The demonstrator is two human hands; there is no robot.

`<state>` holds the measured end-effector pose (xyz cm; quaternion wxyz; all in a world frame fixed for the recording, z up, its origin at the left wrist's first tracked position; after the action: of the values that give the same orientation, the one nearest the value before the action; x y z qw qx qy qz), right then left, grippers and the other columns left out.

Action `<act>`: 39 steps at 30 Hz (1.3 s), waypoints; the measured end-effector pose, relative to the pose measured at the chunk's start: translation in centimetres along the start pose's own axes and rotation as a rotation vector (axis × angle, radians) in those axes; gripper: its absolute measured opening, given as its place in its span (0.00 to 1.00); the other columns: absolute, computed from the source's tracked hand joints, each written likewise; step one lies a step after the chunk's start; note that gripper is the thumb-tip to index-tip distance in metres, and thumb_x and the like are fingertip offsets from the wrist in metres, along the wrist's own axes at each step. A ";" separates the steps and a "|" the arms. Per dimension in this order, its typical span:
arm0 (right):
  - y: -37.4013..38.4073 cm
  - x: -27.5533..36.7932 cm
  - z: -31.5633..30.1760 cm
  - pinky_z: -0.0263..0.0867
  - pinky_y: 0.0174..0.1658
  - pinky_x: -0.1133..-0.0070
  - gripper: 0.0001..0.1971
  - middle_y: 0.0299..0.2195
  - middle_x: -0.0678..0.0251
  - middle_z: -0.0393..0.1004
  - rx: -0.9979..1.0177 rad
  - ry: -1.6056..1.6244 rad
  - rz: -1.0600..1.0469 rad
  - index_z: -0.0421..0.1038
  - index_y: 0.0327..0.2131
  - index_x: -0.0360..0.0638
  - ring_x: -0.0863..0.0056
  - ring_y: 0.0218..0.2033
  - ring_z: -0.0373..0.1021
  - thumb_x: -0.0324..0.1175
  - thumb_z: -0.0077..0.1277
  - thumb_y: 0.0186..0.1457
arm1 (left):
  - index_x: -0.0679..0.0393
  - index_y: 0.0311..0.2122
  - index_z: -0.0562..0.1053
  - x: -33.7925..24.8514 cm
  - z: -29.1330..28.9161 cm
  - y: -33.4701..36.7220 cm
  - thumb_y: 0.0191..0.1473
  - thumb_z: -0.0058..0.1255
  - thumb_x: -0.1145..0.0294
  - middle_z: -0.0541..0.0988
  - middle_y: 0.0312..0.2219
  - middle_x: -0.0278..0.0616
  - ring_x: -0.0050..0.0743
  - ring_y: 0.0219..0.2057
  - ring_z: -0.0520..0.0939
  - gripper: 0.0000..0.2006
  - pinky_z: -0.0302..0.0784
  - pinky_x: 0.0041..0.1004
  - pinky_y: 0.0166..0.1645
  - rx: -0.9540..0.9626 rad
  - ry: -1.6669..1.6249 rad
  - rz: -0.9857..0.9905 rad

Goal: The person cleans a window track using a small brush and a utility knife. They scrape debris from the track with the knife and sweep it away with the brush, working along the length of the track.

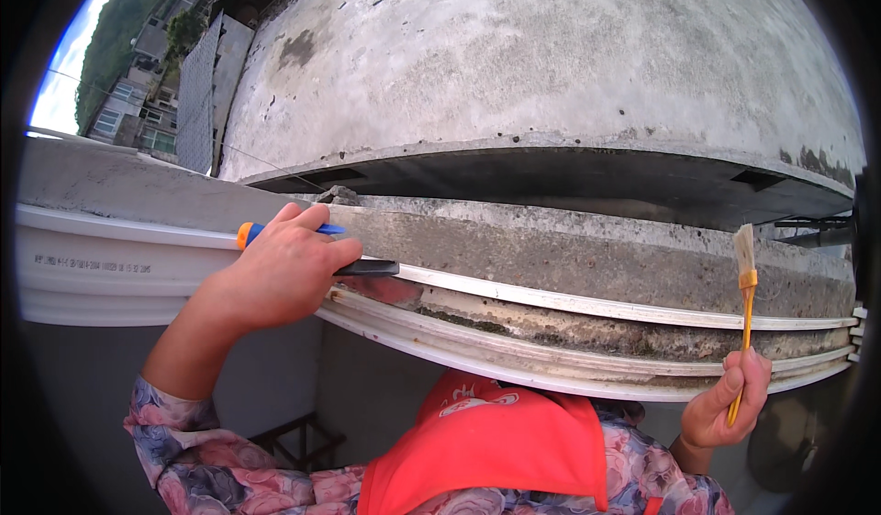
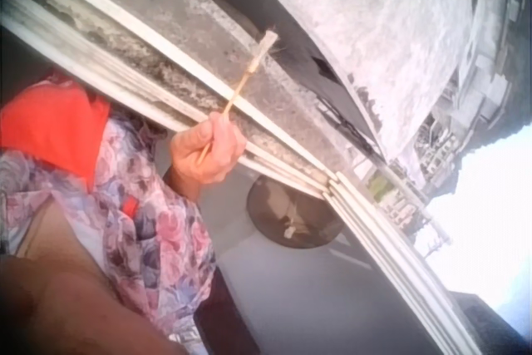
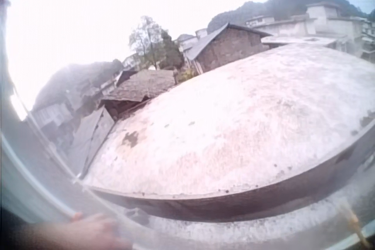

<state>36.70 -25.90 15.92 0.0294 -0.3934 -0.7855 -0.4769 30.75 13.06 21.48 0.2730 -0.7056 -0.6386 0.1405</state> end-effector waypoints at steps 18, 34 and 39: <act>0.5 0.4 -0.4 0.64 0.26 0.77 0.09 0.25 0.58 0.69 0.057 0.003 -0.028 0.63 0.42 0.30 0.68 0.24 0.65 0.26 0.42 0.61 | 0.58 0.33 0.70 -10.0 -1.6 3.8 0.41 0.50 0.77 0.72 0.21 0.43 0.46 0.33 0.71 0.10 0.69 0.40 0.38 -0.004 -0.231 0.218; 0.4 -0.1 -0.3 0.64 0.25 0.77 0.07 0.27 0.61 0.71 -0.012 0.084 -0.012 0.65 0.39 0.33 0.68 0.23 0.66 0.25 0.46 0.58 | 0.57 0.29 0.74 -6.7 -7.2 0.9 0.42 0.56 0.72 0.70 0.23 0.47 0.48 0.32 0.73 0.06 0.69 0.40 0.36 -0.081 -0.038 -0.060; 0.3 0.5 -0.6 0.64 0.28 0.76 0.08 0.27 0.58 0.68 0.071 0.087 -0.048 0.64 0.41 0.30 0.69 0.25 0.64 0.26 0.43 0.61 | 0.59 0.31 0.74 -2.5 -2.3 -2.1 0.46 0.57 0.67 0.69 0.26 0.52 0.52 0.32 0.73 0.08 0.69 0.43 0.36 0.007 -0.122 -0.279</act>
<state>36.35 -26.02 16.71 0.0658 -0.3521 -0.8091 -0.4659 29.93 10.26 24.11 0.2529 -0.5992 -0.7455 0.1458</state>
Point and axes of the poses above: each hand's wrist, its own y-axis towards the middle knuckle, its own z-axis out of the palm, x = y × z, the point moved 6 cm from there along y, towards the middle knuckle
